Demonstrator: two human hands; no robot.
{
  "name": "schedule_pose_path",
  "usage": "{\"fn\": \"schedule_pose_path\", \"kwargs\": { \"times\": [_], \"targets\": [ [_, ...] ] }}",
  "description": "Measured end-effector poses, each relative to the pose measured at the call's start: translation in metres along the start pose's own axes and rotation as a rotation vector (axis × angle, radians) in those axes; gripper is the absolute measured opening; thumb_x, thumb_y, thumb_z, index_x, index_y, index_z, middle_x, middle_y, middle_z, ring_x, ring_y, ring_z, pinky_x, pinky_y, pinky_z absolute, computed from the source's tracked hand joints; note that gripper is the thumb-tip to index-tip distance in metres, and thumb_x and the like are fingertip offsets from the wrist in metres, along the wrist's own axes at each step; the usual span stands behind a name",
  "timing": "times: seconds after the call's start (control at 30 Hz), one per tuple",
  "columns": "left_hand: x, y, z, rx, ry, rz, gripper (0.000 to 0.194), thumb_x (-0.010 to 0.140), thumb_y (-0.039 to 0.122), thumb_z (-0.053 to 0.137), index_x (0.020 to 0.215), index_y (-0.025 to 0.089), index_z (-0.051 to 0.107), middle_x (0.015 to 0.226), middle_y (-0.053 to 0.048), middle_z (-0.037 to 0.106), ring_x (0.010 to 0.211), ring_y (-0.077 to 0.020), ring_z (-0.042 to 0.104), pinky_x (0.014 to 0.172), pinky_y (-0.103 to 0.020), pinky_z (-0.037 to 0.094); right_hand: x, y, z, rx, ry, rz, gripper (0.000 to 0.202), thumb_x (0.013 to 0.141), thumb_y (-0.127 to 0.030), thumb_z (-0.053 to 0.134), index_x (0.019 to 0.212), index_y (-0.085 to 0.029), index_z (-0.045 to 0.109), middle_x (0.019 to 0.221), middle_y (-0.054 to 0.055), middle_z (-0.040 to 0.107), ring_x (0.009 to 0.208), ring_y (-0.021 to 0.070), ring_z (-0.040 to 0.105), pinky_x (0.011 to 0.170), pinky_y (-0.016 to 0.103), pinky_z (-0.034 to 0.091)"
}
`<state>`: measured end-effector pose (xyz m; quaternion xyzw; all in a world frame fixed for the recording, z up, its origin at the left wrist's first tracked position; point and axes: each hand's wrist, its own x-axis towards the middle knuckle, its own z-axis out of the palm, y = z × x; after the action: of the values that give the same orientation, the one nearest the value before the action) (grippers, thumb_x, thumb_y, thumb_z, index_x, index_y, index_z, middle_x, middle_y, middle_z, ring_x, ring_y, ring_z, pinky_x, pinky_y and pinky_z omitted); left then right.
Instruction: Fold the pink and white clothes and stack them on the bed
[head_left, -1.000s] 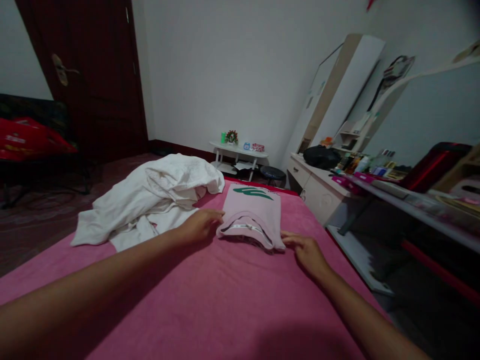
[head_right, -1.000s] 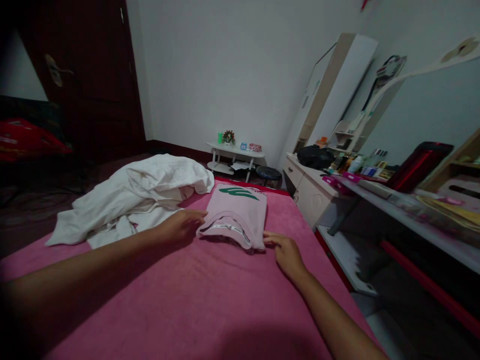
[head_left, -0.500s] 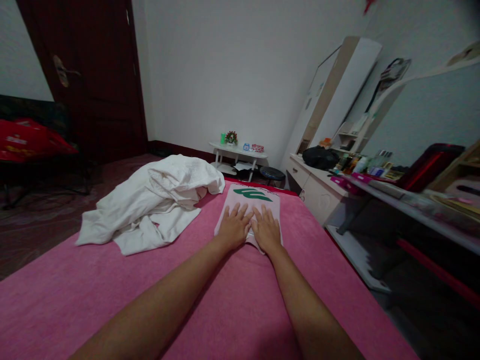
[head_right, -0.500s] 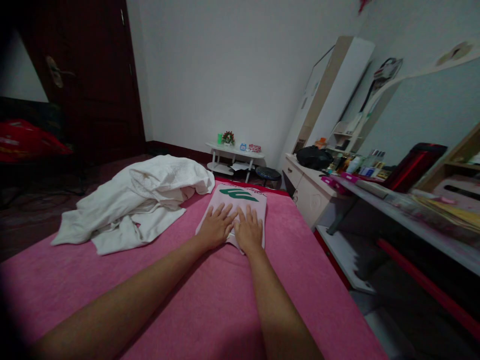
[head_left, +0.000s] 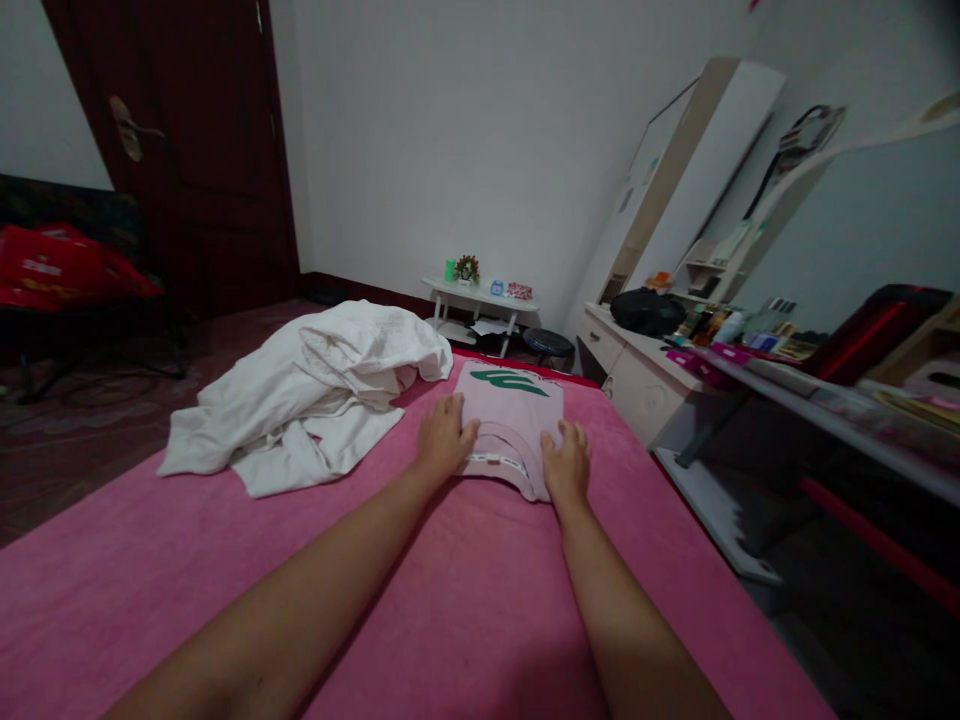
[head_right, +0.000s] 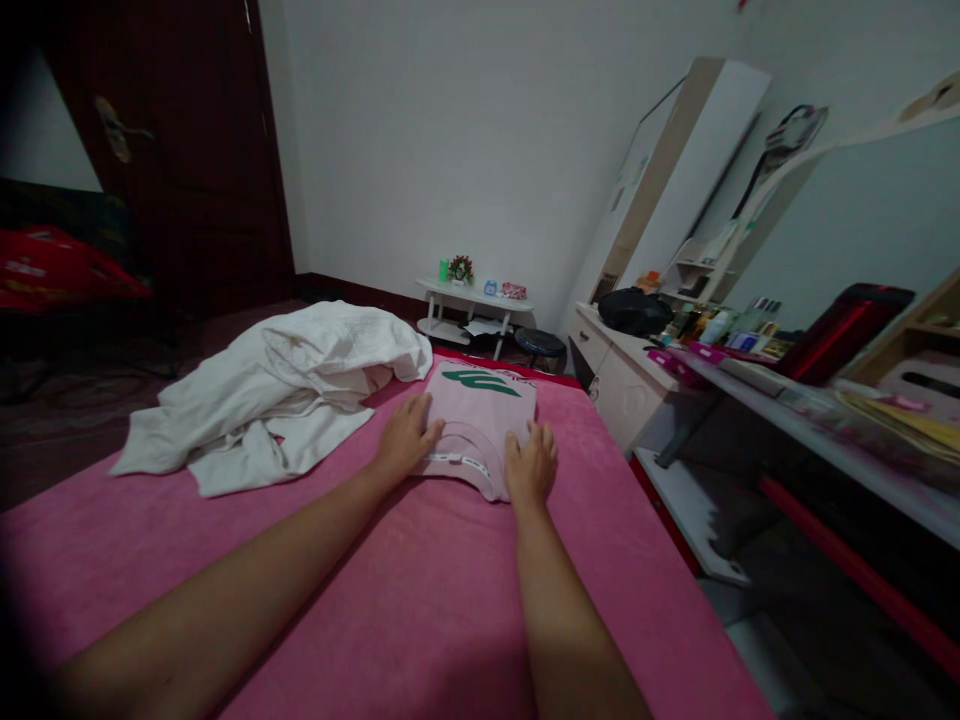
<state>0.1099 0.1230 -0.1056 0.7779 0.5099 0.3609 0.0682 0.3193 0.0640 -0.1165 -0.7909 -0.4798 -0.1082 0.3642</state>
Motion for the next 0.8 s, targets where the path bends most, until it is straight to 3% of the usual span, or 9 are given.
{"fn": "schedule_pose_path", "kwargs": {
  "times": [0.1,0.2,0.4,0.5,0.57,0.67,0.8],
  "targets": [
    [0.003,-0.005,-0.006,0.023,-0.061,-0.199,0.066,0.091,0.051,0.041,0.142,0.011,0.033,0.117,-0.020,0.063,0.107,-0.0312,0.060,0.088,-0.039,0.045,0.002,0.004,-0.007,-0.056,-0.041,0.121,0.051,0.087,-0.044,0.045,0.126,-0.012,0.052,0.129,0.018,0.054,0.119,0.0310,0.048,0.100,0.042,0.036],
    [0.004,-0.005,-0.012,0.071,-0.106,-0.258,0.070,0.090,0.057,0.037,0.144,0.013,0.028,0.103,-0.018,0.069,0.097,-0.0335,0.065,0.079,-0.040,0.047,0.002,-0.001,-0.016,-0.088,-0.155,0.194,0.060,0.088,-0.053,0.039,0.131,-0.012,0.047,0.124,0.019,0.058,0.114,0.0334,0.053,0.093,0.044,0.040],
    [0.005,0.003,-0.018,0.181,-0.148,-0.226,0.062,0.089,0.058,0.034,0.129,0.011,0.046,0.097,-0.019,0.069,0.094,-0.0365,0.066,0.078,-0.043,0.047,0.004,-0.015,-0.025,-0.167,-0.314,0.210,0.065,0.089,-0.058,0.033,0.138,-0.015,0.036,0.121,0.020,0.061,0.108,0.0319,0.060,0.086,0.045,0.044],
    [0.006,0.006,-0.019,0.172,-0.229,-0.274,0.058,0.090,0.058,0.032,0.115,0.012,0.054,0.100,-0.019,0.068,0.095,-0.0355,0.065,0.079,-0.043,0.047,0.006,-0.018,-0.025,-0.172,-0.364,0.219,0.070,0.088,-0.058,0.036,0.142,-0.015,0.030,0.125,0.020,0.059,0.112,0.0320,0.059,0.089,0.045,0.045],
    [0.006,0.009,-0.019,0.126,-0.254,-0.321,0.057,0.089,0.058,0.034,0.116,0.012,0.053,0.101,-0.019,0.068,0.096,-0.0348,0.065,0.080,-0.043,0.048,0.007,-0.018,-0.022,-0.110,-0.386,0.231,0.076,0.085,-0.059,0.041,0.145,-0.015,0.024,0.130,0.020,0.055,0.115,0.0317,0.057,0.092,0.044,0.044],
    [0.004,0.017,-0.019,-0.007,-0.195,-0.330,0.054,0.090,0.050,0.040,0.128,0.012,0.043,0.111,-0.018,0.065,0.104,-0.0317,0.062,0.085,-0.040,0.047,0.008,-0.010,-0.014,0.095,-0.374,0.215,0.088,0.079,-0.056,0.054,0.147,-0.015,0.016,0.136,0.018,0.050,0.118,0.0274,0.055,0.095,0.038,0.044],
    [-0.007,0.036,-0.017,-0.099,-0.029,-0.136,0.053,0.092,0.033,0.041,0.139,0.009,0.033,0.128,-0.019,0.053,0.117,-0.0283,0.052,0.094,-0.037,0.044,0.011,0.005,-0.003,0.294,-0.281,0.183,0.094,0.071,-0.046,0.064,0.147,-0.019,0.015,0.135,0.013,0.053,0.116,0.0238,0.057,0.094,0.035,0.047]
  ]
}}
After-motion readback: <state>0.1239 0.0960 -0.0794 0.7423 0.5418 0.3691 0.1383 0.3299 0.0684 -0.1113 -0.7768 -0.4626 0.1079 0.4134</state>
